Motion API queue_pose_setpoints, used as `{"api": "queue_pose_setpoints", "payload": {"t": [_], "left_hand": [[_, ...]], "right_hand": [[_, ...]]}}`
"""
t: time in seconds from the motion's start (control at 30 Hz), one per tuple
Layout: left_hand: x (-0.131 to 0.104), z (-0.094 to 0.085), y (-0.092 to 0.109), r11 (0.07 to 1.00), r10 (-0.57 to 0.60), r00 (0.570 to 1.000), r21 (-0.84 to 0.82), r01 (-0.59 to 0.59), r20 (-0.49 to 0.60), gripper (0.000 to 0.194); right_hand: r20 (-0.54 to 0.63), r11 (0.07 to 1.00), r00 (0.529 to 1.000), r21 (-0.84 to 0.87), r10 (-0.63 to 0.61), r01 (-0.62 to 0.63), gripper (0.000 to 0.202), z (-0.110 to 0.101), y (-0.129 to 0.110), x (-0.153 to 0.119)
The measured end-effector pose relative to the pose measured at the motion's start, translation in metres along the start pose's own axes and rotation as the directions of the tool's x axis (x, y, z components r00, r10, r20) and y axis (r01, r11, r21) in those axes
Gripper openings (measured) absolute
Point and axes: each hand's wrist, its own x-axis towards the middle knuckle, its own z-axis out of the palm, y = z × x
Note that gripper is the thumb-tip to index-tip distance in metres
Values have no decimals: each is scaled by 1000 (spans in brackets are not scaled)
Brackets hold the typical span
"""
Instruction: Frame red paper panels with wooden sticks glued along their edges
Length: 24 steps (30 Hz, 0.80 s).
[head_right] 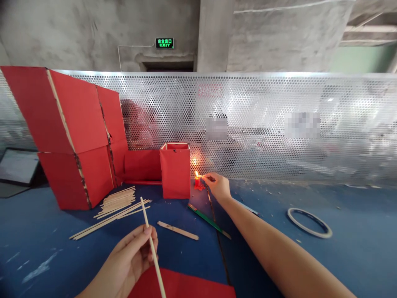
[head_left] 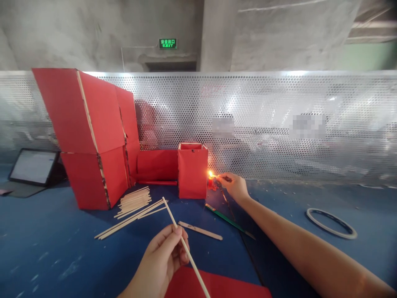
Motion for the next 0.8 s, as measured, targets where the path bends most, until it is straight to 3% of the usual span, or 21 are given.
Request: {"api": "queue_pose_setpoints", "payload": {"t": [0.8], "left_hand": [[1,0,1,997,-32,999,-71,34,28,43]], "right_hand": [[-13,999,1000,46,1,0,19,0,-1,-1]]}}
